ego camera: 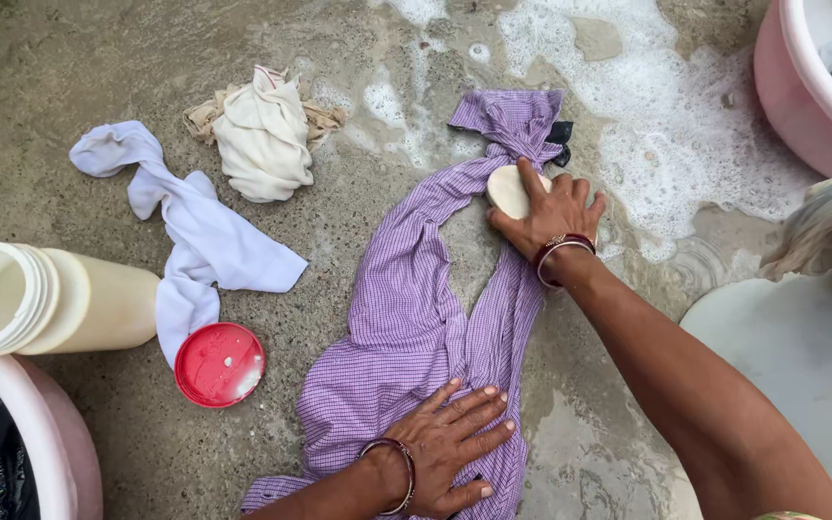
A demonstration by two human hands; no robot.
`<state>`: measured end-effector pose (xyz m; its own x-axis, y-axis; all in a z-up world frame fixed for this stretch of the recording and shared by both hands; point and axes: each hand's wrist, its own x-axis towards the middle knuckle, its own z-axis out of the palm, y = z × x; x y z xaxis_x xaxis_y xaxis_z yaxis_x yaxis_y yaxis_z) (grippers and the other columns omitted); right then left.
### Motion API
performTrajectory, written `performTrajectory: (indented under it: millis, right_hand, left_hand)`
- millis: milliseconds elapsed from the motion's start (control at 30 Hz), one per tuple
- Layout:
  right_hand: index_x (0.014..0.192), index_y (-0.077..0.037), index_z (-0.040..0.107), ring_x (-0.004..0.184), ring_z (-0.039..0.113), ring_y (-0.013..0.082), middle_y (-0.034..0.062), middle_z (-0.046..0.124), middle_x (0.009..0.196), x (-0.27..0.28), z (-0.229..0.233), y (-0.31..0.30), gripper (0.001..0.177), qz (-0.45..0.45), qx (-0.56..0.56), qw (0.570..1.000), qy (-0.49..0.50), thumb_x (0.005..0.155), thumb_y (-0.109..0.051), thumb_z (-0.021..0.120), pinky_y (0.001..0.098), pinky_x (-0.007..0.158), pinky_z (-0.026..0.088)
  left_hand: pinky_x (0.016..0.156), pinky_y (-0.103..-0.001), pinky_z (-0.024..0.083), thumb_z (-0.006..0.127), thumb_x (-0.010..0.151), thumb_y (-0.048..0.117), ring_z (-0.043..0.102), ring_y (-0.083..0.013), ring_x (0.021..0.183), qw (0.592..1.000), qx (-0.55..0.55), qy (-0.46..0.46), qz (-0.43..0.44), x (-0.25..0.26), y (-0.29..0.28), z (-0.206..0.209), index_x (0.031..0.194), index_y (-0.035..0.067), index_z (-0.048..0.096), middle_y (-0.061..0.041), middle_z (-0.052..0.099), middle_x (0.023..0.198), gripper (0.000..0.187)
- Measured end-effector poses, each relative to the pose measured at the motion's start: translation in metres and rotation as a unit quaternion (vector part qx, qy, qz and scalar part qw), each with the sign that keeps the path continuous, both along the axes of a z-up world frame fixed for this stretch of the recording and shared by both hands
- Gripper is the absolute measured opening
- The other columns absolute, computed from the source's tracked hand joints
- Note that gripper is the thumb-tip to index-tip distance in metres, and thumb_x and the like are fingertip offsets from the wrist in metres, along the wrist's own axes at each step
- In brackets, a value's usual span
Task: The person washes a shirt by hand on the ground using a brush and soap, scrubs different sections of the garment, and then rinses it in a bucket of water.
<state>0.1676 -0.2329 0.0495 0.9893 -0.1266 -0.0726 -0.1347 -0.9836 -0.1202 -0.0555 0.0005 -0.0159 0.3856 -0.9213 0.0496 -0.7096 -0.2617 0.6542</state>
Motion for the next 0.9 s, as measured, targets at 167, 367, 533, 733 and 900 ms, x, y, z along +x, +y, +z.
performTrajectory:
  millis: [167,367,533,733,900]
  right_hand:
    - [0.146,-0.037,0.046,0.113,0.052,0.034,0.0186,0.06,0.112,-0.13,-0.015,0.051,0.098,0.323,0.015,0.946,-0.025,0.061,-0.081,0.064,0.0691,0.108,0.021]
    - [0.153,-0.029,0.047,0.112,0.052,0.0376,0.0209,0.059,0.113,-0.019,-0.008,-0.011,0.093,0.045,-0.041,0.996,-0.071,0.073,-0.075,0.06,0.0633,0.102,0.03]
    - [0.153,-0.029,0.044,0.106,0.053,0.0337,0.0174,0.058,0.106,-0.065,-0.008,0.017,0.096,0.12,-0.01,0.993,0.002,0.072,-0.079,0.057,0.0591,0.106,0.028]
    - [0.152,-0.026,0.049,0.112,0.052,0.0366,0.02,0.057,0.112,-0.042,-0.012,0.002,0.094,0.081,-0.032,0.992,-0.089,0.072,-0.075,0.063,0.0637,0.108,0.023]
    - [0.15,-0.029,0.046,0.11,0.053,0.0333,0.0165,0.064,0.117,-0.033,0.007,-0.012,0.095,-0.066,0.196,0.978,-0.023,0.066,-0.068,0.067,0.0607,0.098,0.039]
  left_hand:
    - [0.133,-0.05,0.009,0.043,0.103,0.059,0.018,-0.0237,0.156,0.928,0.014,-0.353,0.117,0.001,-0.017,-0.016,0.159,0.034,0.038,-0.004,0.034,0.167,0.062]
    - [0.117,-0.059,0.027,0.051,0.098,0.057,0.025,-0.0399,0.152,0.996,-0.05,-0.029,0.071,-0.002,0.003,-0.005,0.153,0.005,0.045,-0.026,0.037,0.163,0.076]
    - [0.112,-0.054,0.038,0.055,0.103,0.049,0.04,-0.0424,0.138,0.975,-0.033,0.022,0.217,0.005,0.007,0.001,0.137,-0.006,0.05,-0.028,0.047,0.136,0.065]
    - [0.092,-0.051,0.049,0.069,0.09,0.036,0.056,-0.0348,0.108,0.949,-0.051,0.038,0.307,0.02,-0.006,0.036,0.097,0.003,0.068,-0.015,0.064,0.1,0.034]
    - [0.073,-0.047,0.052,0.068,0.092,0.026,0.066,-0.0284,0.074,0.961,0.025,-0.045,0.272,0.039,-0.01,0.086,0.083,0.008,0.075,-0.011,0.068,0.08,0.021]
